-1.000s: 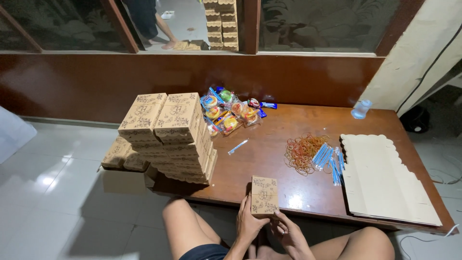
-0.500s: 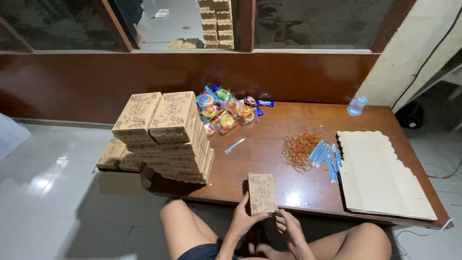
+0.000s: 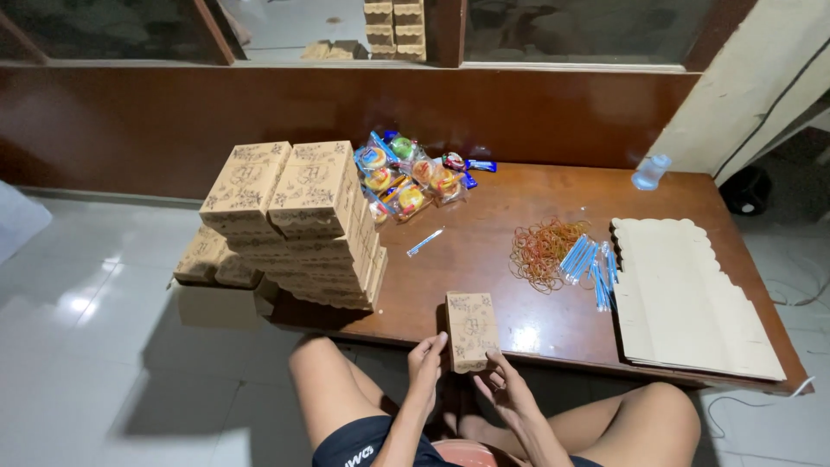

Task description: Folding a cardboard box and packing various snack items into it.

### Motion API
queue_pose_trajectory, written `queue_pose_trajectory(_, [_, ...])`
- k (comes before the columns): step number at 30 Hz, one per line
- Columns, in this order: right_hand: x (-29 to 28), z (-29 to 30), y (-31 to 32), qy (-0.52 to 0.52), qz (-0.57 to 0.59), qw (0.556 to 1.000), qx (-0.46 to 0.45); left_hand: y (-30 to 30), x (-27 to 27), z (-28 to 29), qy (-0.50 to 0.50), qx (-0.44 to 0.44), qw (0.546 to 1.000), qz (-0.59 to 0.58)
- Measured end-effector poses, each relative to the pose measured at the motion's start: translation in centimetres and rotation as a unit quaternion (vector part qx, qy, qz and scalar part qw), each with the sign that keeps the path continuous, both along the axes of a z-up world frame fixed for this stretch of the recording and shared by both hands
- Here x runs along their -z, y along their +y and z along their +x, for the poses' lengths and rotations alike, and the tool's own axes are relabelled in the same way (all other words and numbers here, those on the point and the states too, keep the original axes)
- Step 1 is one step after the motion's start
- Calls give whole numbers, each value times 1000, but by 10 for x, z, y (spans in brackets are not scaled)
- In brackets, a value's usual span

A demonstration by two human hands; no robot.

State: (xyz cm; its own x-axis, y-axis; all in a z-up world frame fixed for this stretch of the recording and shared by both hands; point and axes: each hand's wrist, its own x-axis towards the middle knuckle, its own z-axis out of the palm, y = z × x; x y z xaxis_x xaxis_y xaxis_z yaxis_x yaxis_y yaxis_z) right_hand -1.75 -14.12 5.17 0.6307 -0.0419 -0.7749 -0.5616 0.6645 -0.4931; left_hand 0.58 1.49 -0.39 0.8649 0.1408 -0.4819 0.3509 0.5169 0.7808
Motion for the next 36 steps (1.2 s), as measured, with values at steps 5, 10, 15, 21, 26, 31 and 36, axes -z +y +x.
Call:
queue_pose_trajectory(5, [10, 5, 12, -34, -63, 997, -3, 6, 19, 6, 102, -100, 990, -1])
queue_pose_trajectory(10, [0, 31, 32, -48, -71, 996, -19, 15, 37, 10, 187, -184, 961, -90])
queue_pose_trajectory(15, [20, 75, 66, -91, -66, 991, -70, 15, 49, 13, 210, -188, 955, -91])
queue_pose_trajectory(21, [26, 105, 102, -113, -122, 976, -138, 15, 28, 12, 199, -207, 953, -103])
queue_pose_trajectory(26, [17, 106, 114, -102, -188, 956, -199, 16, 82, 16, 209, -239, 945, -74])
queue_pose_trajectory(31, [-5, 97, 120, -109, -359, 878, -297, 17, 120, 13, 191, -204, 960, -14])
queue_pose_trajectory(36, [-41, 96, 119, -138, -481, 752, -429, 13, 57, 13, 176, -198, 964, -31])
